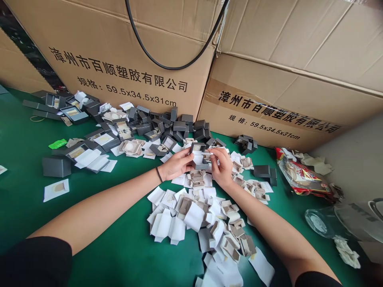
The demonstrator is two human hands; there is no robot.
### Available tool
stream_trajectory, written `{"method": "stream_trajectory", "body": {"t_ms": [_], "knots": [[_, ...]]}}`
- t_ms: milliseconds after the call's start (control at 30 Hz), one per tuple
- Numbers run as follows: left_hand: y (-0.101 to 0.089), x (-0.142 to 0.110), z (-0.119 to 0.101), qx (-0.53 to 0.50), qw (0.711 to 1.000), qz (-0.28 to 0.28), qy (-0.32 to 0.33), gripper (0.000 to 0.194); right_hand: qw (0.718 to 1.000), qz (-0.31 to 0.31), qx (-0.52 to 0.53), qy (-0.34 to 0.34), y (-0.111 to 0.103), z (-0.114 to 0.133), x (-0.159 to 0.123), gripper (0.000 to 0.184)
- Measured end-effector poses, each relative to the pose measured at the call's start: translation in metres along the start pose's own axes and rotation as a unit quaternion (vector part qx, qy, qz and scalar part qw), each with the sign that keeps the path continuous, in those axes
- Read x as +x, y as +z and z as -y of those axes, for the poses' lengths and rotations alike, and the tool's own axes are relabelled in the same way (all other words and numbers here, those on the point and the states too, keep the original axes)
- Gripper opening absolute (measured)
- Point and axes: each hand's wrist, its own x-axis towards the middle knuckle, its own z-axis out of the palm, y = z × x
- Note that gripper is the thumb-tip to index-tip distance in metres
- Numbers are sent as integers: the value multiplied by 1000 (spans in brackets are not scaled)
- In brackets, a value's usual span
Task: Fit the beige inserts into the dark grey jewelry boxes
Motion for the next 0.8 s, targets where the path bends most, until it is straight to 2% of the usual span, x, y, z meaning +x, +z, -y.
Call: {"method": "stream_trajectory", "body": {"t_ms": [133, 333, 700, 800], "knots": [[1, -1, 1, 17, 1000, 20, 14, 47, 1000, 2, 2, 4, 1, -4, 0, 27], [2, -1, 3, 49, 999, 18, 17, 45, 1000, -21, -13, 2, 1, -5, -1, 24], [4, -1, 3, 51, 998, 14, 20, 43, 998, 43, -2, -43, 1, -4, 2, 23], [5, -1, 3, 58, 998, 11, 18, 42, 997, 37, -8, -61, 1, -5, 3, 20]]}}
